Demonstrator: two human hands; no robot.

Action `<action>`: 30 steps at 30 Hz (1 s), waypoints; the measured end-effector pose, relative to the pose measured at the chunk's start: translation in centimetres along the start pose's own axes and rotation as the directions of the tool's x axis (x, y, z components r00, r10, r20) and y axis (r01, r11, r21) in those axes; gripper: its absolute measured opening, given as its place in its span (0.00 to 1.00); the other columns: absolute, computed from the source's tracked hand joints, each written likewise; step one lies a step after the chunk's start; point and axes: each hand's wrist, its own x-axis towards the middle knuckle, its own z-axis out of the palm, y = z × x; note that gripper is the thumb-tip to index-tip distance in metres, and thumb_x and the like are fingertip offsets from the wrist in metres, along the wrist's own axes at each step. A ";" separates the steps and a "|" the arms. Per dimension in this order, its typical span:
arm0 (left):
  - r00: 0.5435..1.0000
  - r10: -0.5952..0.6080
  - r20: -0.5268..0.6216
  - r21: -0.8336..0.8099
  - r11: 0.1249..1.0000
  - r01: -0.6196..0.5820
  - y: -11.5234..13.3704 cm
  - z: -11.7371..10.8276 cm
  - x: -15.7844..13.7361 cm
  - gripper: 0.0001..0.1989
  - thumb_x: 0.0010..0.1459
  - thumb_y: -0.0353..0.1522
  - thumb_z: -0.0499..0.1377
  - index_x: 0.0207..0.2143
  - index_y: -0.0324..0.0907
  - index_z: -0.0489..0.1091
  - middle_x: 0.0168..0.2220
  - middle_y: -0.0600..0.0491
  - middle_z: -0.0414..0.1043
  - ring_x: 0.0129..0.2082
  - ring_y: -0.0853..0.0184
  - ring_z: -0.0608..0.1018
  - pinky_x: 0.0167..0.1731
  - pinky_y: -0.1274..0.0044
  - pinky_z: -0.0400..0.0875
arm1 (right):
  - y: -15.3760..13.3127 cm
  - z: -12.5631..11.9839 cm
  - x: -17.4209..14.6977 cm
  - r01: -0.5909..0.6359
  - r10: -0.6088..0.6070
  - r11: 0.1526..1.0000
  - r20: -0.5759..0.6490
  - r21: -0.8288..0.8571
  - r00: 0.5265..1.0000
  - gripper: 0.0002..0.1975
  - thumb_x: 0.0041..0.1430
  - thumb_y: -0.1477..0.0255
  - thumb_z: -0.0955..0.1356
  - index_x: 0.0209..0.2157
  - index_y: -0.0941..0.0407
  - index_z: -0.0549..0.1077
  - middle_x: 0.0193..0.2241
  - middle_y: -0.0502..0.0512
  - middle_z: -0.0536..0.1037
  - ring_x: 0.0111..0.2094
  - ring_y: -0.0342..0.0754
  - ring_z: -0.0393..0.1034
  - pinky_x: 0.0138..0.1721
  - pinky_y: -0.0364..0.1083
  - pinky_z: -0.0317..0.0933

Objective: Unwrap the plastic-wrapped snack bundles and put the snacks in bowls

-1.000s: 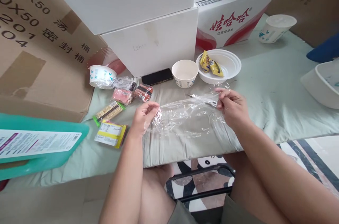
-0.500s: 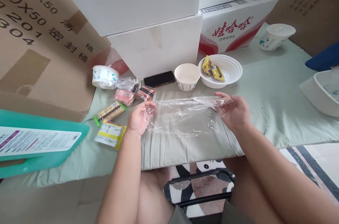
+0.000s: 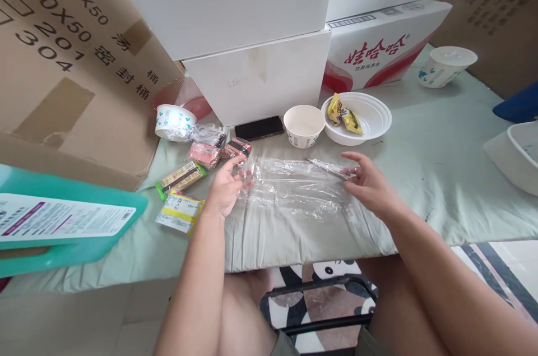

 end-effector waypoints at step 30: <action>0.931 -0.177 0.320 -0.249 0.932 0.263 -1.7 5.5 -1.6 0.32 0.47 0.46 0.70 0.53 0.44 0.70 0.60 0.42 0.72 0.56 0.56 0.78 0.51 0.67 0.76 | -3.1 5.5 0.1 -0.225 0.142 0.894 0.232 0.387 0.962 0.19 0.47 0.58 0.75 0.26 0.53 0.63 0.27 0.48 0.74 0.25 0.44 0.70 0.28 0.45 0.63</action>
